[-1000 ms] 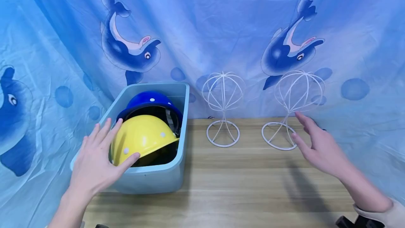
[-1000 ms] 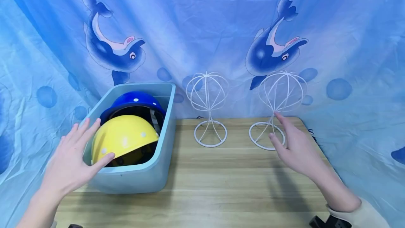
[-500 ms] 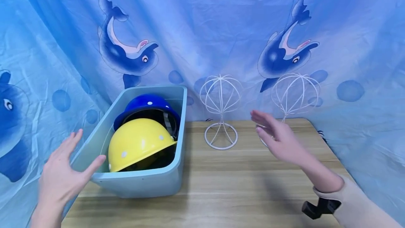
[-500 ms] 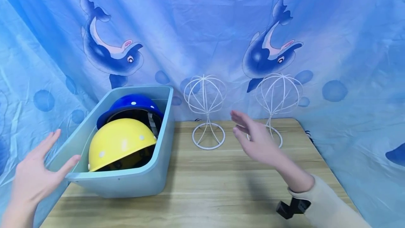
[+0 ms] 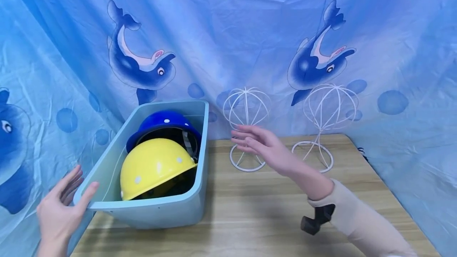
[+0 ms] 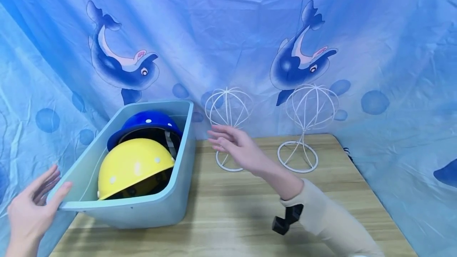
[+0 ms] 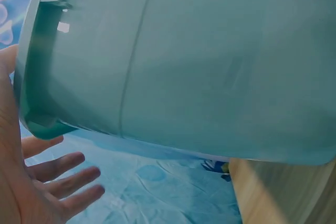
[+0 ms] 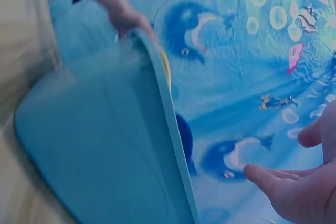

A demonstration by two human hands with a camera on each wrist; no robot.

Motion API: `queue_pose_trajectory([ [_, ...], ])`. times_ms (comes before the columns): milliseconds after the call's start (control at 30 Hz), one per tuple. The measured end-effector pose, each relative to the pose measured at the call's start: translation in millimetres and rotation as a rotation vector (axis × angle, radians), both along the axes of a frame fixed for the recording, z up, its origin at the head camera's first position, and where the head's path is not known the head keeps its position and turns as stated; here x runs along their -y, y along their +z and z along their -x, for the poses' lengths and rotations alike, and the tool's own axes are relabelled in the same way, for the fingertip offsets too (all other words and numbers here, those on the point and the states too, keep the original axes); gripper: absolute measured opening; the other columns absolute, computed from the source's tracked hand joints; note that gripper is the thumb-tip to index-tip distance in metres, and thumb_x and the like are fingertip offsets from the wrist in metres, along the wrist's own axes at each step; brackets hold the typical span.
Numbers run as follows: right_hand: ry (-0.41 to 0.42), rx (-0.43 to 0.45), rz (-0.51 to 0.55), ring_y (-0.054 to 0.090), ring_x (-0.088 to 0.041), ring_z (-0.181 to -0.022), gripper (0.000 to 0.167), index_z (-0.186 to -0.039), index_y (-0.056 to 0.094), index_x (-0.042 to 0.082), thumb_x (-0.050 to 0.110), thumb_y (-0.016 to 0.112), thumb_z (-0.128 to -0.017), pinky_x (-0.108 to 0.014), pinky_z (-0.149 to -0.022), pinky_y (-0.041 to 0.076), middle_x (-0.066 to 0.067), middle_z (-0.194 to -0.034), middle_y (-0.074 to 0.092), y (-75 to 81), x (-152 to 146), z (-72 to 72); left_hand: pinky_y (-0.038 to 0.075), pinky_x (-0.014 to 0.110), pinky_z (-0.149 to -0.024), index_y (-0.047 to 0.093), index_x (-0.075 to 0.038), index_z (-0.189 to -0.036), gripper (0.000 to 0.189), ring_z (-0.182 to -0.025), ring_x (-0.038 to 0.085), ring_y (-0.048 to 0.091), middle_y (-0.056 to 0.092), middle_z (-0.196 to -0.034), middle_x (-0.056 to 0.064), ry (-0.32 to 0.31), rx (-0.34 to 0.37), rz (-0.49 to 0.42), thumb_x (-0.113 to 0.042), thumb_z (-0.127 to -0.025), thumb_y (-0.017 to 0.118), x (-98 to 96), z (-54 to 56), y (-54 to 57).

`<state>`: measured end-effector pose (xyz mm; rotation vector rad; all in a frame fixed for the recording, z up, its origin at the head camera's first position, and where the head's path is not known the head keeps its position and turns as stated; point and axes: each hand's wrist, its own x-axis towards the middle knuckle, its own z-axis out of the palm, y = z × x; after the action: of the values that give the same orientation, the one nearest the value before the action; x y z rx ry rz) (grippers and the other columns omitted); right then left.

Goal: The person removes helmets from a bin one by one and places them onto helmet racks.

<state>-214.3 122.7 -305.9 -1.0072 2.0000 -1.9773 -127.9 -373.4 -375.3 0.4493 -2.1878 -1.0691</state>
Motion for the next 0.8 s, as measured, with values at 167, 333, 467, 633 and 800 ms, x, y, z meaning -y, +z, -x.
queue_pose_trajectory([
  [167,0.067,0.177,0.094,0.046,-0.045,-0.151,0.051,-0.161,0.034,-0.008,0.013,0.04,-0.114,-0.041,-0.118,0.046,-0.029,-0.163,0.044,7.2,35,10.7,0.04,-0.004,-0.081,0.063,-0.033,-0.149,0.058,-0.098,-0.035,0.05,0.062,-0.134,-0.034,0.012,0.097,-0.024,-0.034,-0.093,0.082,2.6,1.9,-4.7],
  [333,0.068,0.271,0.138,0.047,-0.043,-0.151,0.051,-0.161,0.034,-0.008,0.013,0.039,-0.114,-0.044,-0.12,0.043,-0.029,-0.164,0.044,4.0,64,22.0,0.039,0.004,-0.062,0.07,-0.019,-0.142,0.049,-0.082,-0.025,0.059,0.063,-0.105,-0.046,-0.032,0.011,-0.058,-0.021,-0.095,0.08,-1.6,5.4,-8.7],
  [467,0.045,0.335,0.148,0.047,-0.04,-0.152,0.052,-0.162,0.032,-0.006,0.013,0.041,-0.114,-0.045,-0.122,0.041,-0.026,-0.165,0.043,2.2,83,27.7,0.046,0.001,-0.073,0.067,-0.011,-0.145,0.049,-0.09,-0.021,0.063,0.064,-0.109,-0.04,-0.117,-0.08,-0.069,-0.007,-0.097,0.072,-3.9,6.4,-14.6],
  [633,0.076,0.49,0.201,0.041,-0.039,-0.156,0.055,-0.164,0.026,-0.007,0.006,0.042,-0.113,-0.046,-0.126,0.035,-0.025,-0.17,0.035,3.1,106,32.6,0.047,0.001,-0.083,0.058,-0.01,-0.153,0.053,-0.106,-0.016,0.061,0.061,-0.133,-0.028,-0.185,-0.083,-0.071,-0.002,-0.101,0.065,-2.3,1.8,-23.6],
  [800,0.088,0.629,0.269,0.036,-0.04,-0.159,0.057,-0.165,0.02,-0.009,0.004,0.039,-0.113,-0.045,-0.129,0.031,-0.027,-0.172,0.028,4.4,125,39.6,0.046,0.001,-0.084,0.054,-0.012,-0.156,0.056,-0.108,-0.015,0.061,0.06,-0.136,-0.025,-0.206,-0.081,-0.06,-0.001,-0.102,0.061,0.3,-1.9,-29.8],
])
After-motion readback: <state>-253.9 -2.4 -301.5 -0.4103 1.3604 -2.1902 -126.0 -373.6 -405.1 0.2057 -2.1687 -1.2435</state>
